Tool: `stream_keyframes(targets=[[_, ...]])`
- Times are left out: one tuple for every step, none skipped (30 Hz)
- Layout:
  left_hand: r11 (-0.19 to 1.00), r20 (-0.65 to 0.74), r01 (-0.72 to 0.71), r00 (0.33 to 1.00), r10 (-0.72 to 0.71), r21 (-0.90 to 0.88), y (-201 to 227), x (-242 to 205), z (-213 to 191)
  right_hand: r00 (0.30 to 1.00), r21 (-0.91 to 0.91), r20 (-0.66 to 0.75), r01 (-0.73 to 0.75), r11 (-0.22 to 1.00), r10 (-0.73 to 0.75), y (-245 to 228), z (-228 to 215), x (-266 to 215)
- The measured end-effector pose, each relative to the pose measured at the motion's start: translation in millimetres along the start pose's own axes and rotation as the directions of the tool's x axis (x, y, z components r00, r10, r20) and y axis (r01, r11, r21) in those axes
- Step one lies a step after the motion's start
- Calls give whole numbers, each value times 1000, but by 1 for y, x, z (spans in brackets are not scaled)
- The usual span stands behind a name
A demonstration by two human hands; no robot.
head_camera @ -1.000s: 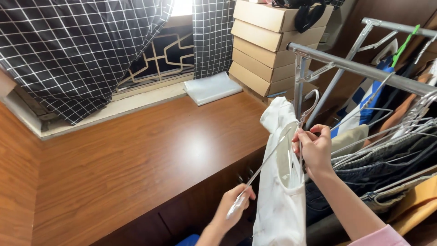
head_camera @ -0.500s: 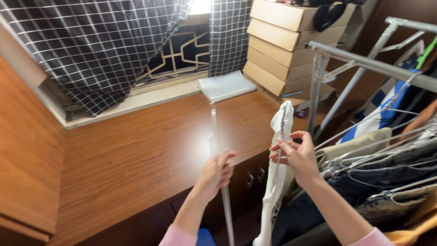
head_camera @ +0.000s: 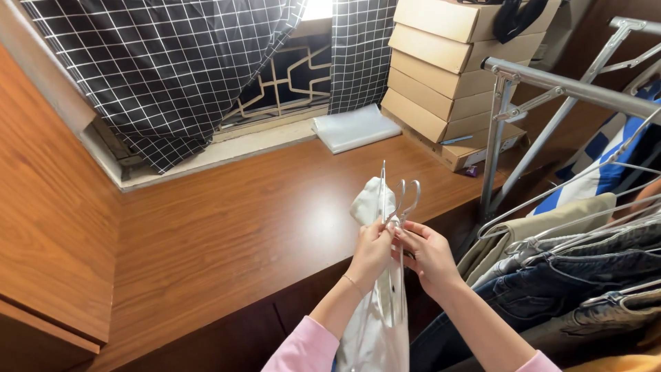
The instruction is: Folding a black garment, placing it into a plastic bag, putting the bagged item into a cardboard box, and then removing a white shirt from a hanger to prepare it for the next step.
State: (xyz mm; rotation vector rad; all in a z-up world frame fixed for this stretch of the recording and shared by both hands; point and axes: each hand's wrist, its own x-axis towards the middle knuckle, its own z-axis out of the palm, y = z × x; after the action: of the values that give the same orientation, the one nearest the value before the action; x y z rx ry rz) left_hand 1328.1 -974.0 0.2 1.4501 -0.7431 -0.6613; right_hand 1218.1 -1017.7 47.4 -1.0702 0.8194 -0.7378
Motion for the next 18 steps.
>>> stream_keyframes(targets=[[1000,2,4,1000,-4,0,2,-1,6,1000,0,-3,-3,1000,3,-2,4,-5],[997,-67,74,995,-72,26,4,-2,11,999,0,11,-37,999,37,-3,9,-9],[988,-138,145,981,-138,47,6,-4,16,997,-1,24,-71,998,71,-5,14,-14],[988,-139,147,980,-140,46,10,-6,14,997,-2,25,-73,997,73,-1,12,-9],[987,-132,136,983,-124,88,14,-7,12,995,39,40,-89,995,88,2,11,-5],[984,-124,122,987,-106,131,19,-8,10,993,82,55,-104,991,100,5,11,0],[984,-125,122,986,-106,131,26,-12,8,993,82,57,-104,991,100,1,10,-1],[986,-91,107,991,-95,132,33,-16,6,991,124,71,-123,985,114,-3,8,-2],[987,-57,91,995,-84,132,39,-20,4,988,166,85,-141,976,128,-7,6,-2],[987,-55,93,995,-86,131,37,-16,4,988,166,83,-142,976,130,-11,7,-6],[986,-44,110,993,-105,128,35,-12,5,984,210,111,-160,965,139,-15,8,-10],[984,-33,125,992,-122,125,33,-8,4,980,253,140,-176,951,144,-19,9,-13],[984,-32,125,992,-122,124,23,4,4,980,253,139,-176,951,144,-16,5,-8],[975,-12,122,992,-122,185,13,15,4,982,231,134,-160,960,131,-12,1,-3],[962,8,117,992,-123,246,2,26,4,985,209,129,-143,967,118,-8,-3,2],[962,8,119,992,-125,246,16,13,0,984,209,128,-145,967,120,-5,-6,6],[942,-13,17,1000,-13,337,29,1,-3,988,190,110,-127,974,107,-2,-9,10],[902,-22,-81,995,99,425,43,-11,-6,991,170,91,-110,979,95,1,-12,15]])
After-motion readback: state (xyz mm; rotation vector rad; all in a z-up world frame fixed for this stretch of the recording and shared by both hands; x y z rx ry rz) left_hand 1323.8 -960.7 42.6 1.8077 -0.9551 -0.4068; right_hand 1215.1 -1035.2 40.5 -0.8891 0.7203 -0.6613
